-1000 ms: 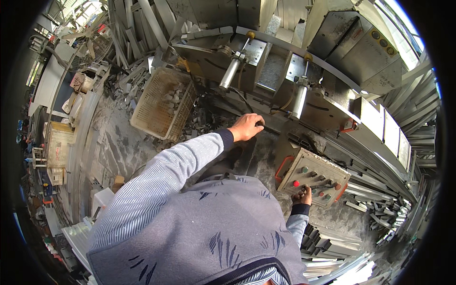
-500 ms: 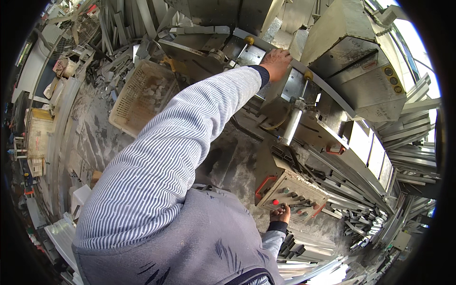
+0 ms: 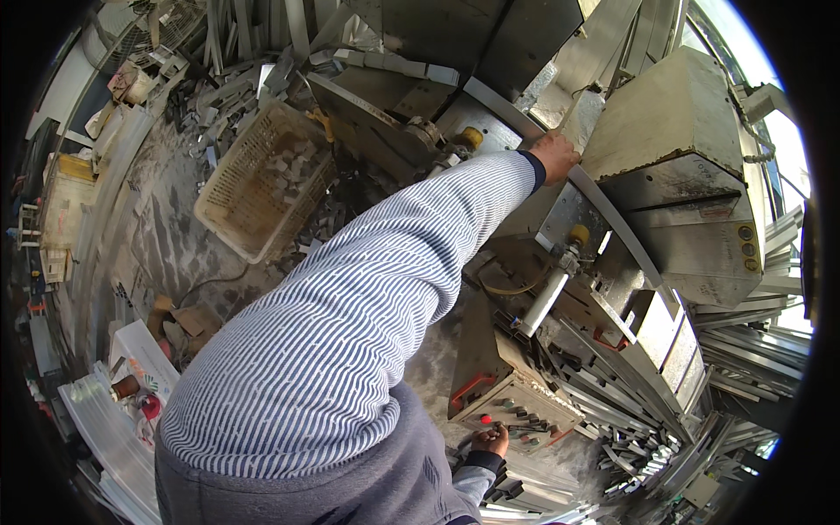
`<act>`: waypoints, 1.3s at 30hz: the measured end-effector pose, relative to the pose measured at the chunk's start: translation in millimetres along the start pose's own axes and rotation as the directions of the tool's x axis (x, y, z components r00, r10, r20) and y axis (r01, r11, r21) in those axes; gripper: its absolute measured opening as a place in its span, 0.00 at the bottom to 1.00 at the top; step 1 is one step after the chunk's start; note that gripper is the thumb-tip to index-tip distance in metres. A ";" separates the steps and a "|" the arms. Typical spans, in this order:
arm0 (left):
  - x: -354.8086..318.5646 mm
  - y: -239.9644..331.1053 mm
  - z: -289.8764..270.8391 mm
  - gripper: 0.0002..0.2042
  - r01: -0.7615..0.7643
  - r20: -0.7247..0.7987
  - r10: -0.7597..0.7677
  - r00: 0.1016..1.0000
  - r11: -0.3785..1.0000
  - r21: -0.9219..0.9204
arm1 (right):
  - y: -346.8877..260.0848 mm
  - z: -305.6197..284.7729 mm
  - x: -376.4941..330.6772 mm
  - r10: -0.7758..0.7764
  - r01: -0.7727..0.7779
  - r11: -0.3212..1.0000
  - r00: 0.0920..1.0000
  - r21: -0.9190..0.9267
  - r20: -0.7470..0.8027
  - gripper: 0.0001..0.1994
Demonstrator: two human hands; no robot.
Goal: The person operates a metal cutting machine in a workshop. They repeatedly place metal profiles into the machine, press buttons on the control panel to cut, and remove the cut pieces.
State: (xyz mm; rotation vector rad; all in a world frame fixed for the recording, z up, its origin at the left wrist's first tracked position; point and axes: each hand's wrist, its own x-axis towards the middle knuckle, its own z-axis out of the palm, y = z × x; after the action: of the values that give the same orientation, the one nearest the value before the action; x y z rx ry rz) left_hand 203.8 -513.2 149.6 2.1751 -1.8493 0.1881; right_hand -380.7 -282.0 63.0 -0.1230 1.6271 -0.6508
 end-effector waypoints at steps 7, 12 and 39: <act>-5.7 -12.1 -3.1 0.13 -0.005 -0.020 0.004 1.000 0.999 -0.050 | 1.0 2.1 -0.6 0.009 -0.009 1.000 1.000 0.021 0.004 0.03; -12.5 -29.2 -3.2 0.13 0.003 -0.063 -0.006 0.998 0.999 -0.054 | 2.5 1.8 0.7 -0.017 0.017 1.000 0.999 0.003 -0.034 0.05; -20.2 -47.4 -0.3 0.08 0.112 -0.138 -0.111 0.984 0.994 -0.003 | 5.7 10.0 -0.7 -0.033 0.033 0.999 0.994 -0.002 -0.103 0.05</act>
State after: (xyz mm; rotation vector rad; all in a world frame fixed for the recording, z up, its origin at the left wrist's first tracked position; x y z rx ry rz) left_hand 246.9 -487.3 138.3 2.2016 -1.6500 0.3118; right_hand -369.5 -280.4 60.7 -0.1186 1.7277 -0.6917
